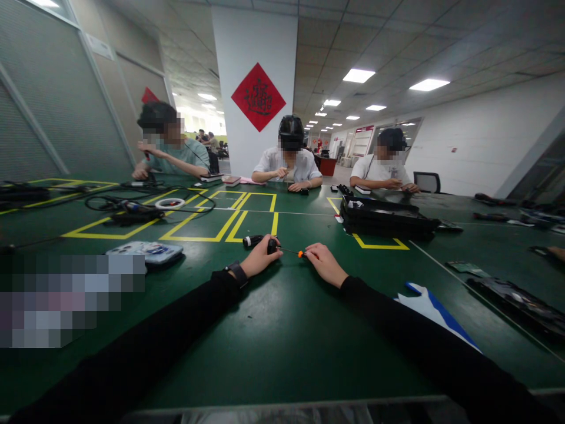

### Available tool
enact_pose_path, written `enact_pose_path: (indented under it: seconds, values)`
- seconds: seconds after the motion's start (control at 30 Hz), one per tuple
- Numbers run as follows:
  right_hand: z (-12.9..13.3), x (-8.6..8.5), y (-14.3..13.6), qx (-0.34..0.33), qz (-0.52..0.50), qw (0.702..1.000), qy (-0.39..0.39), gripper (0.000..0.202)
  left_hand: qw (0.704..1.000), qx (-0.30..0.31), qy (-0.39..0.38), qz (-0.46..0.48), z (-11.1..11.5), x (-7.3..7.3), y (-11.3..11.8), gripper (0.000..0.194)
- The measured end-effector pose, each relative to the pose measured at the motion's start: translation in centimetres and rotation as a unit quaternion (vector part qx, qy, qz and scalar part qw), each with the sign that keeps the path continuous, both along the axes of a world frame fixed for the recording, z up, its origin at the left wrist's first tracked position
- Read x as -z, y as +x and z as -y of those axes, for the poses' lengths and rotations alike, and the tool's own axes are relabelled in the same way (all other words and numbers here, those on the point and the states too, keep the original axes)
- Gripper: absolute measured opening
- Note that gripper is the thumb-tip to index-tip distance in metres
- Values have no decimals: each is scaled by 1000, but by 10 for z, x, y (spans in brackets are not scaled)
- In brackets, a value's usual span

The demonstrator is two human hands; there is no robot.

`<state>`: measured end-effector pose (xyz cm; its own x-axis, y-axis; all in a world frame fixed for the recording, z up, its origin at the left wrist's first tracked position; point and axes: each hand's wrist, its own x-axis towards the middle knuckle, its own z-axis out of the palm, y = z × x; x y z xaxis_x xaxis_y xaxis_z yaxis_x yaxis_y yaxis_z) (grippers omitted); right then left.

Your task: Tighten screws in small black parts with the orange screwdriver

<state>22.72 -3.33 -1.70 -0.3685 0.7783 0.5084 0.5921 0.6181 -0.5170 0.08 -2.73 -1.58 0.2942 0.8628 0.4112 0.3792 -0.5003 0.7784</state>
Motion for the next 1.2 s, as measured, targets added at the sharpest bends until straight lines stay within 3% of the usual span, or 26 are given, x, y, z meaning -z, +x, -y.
enact_pose_path:
  seconds: [0.1, 0.33, 0.43, 0.57, 0.77, 0.9, 1.07, 1.2]
  values:
    - [3, 1, 1, -6, -21, 1000, 3, 12, 1000, -1, -6, 0, 1, -1, 0, 28]
    - [8, -4, -3, -6, -52, 997, -53, 20, 1000, 1, -11, 2, 1, -2, 0, 28]
    - [5, -3, -2, -6, -21, 999, -27, 24, 1000, 2, -10, 4, 1, -3, 0, 27]
    - [5, -1, 0, -13, -19, 1000, -4, 13, 1000, 4, -10, 7, 1, -2, 0, 28]
    - [9, -3, -2, -22, -36, 998, -36, 20, 1000, 8, -6, 7, -1, 1, -1, 28]
    - [7, -4, -3, -9, 0, 1000, -14, 23, 1000, 8, -10, 5, 0, 0, 0, 28]
    - [8, -3, -1, -12, -6, 1000, -1, 12, 1000, 2, -3, 3, 2, -3, 0, 27]
    - [10, -2, -2, -19, -40, 998, -40, 23, 1000, 0, -4, 2, 2, -3, 0, 28]
